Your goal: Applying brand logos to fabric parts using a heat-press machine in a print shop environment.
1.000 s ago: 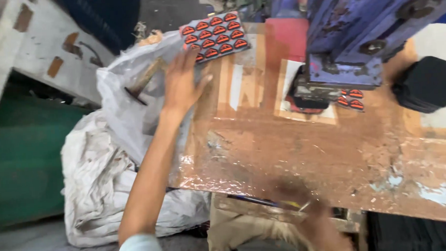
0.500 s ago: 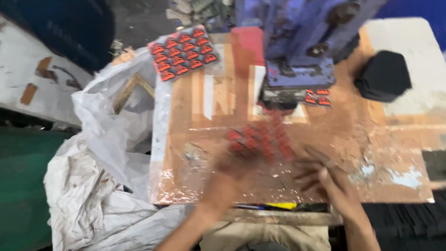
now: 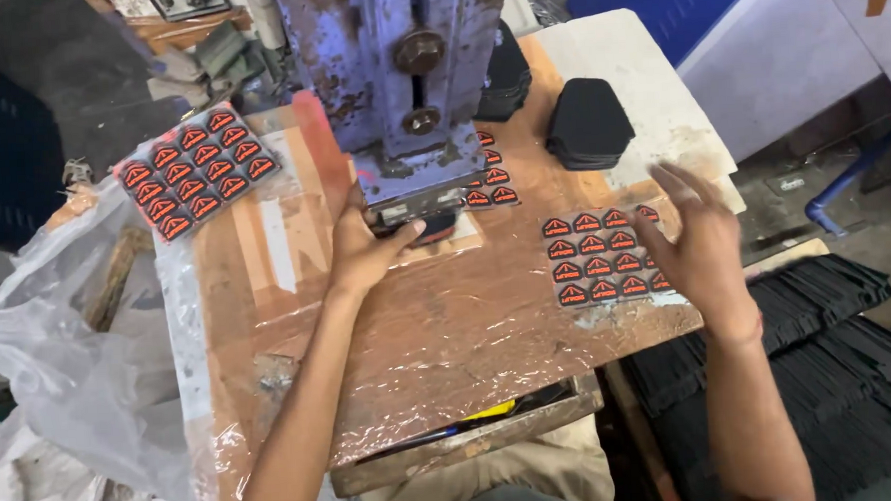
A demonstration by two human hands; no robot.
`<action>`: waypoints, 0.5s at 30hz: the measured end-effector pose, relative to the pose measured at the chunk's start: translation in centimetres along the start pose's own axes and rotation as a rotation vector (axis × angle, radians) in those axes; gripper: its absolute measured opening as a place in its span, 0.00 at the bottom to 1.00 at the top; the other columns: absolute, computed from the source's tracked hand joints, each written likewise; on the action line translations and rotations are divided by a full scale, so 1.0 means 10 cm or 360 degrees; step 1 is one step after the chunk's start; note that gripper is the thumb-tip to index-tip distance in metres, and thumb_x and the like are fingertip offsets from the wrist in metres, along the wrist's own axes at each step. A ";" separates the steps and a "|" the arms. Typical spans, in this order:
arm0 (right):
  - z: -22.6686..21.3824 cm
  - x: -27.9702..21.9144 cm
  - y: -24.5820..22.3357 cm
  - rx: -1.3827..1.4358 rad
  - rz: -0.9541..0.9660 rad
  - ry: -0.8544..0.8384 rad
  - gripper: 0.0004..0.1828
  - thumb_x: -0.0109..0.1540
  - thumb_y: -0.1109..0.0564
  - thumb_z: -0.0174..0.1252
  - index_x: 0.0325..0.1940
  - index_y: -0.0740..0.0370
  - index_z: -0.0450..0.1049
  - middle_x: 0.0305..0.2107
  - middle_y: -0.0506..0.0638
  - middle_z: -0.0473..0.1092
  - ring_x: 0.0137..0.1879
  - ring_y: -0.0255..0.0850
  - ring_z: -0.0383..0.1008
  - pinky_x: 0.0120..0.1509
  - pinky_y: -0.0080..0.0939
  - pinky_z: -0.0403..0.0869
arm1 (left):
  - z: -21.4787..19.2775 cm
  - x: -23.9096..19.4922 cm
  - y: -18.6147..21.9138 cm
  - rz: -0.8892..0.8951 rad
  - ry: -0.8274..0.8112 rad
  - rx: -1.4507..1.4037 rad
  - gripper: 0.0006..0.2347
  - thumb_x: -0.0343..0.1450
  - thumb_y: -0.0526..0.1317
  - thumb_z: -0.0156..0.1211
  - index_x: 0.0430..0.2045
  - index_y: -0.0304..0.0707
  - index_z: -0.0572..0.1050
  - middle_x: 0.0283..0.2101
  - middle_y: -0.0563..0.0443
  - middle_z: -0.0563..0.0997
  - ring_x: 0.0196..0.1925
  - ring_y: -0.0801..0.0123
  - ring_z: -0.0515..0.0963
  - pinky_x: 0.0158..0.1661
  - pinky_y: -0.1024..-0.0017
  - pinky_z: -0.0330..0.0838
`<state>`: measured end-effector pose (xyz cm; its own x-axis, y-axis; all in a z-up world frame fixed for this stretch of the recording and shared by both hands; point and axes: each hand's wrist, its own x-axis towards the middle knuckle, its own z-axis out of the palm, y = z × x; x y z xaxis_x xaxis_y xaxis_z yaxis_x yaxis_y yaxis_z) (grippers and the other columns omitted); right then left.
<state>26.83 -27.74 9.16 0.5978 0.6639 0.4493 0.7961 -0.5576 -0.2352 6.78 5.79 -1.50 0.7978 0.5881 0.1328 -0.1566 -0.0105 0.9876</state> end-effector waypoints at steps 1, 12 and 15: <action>0.02 0.14 -0.05 0.0053 -0.0136 0.0039 0.30 0.63 0.52 0.68 0.66 0.67 0.72 0.61 0.66 0.71 0.67 0.63 0.70 0.71 0.58 0.68 | -0.01 0.02 -0.10 0.0177 0.0013 0.0225 0.38 0.62 0.29 0.75 0.67 0.28 0.57 0.53 0.44 0.83 0.53 0.68 0.84 0.53 0.69 0.78; 0.40 0.71 0.31 0.0131 -0.0288 -0.0135 0.12 0.65 0.55 0.67 0.52 0.60 0.82 0.49 0.58 0.78 0.52 0.56 0.78 0.58 0.51 0.75 | -0.41 -0.72 0.45 -0.0471 0.0031 0.0173 0.29 0.64 0.31 0.72 0.61 0.36 0.70 0.44 0.50 0.83 0.30 0.72 0.77 0.30 0.71 0.74; 0.25 0.35 -0.32 0.0112 -0.0017 -0.0010 0.10 0.69 0.57 0.61 0.51 0.63 0.81 0.39 0.58 0.78 0.41 0.54 0.76 0.47 0.53 0.73 | -0.59 -1.14 0.31 -0.0409 0.0133 0.0339 0.19 0.67 0.36 0.72 0.51 0.32 0.75 0.41 0.50 0.84 0.35 0.77 0.81 0.35 0.76 0.77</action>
<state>26.66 -22.37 9.35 0.5899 0.6729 0.4464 0.8068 -0.5144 -0.2907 -6.28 3.81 -0.43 0.7437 0.6575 -0.1210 0.1751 -0.0170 0.9844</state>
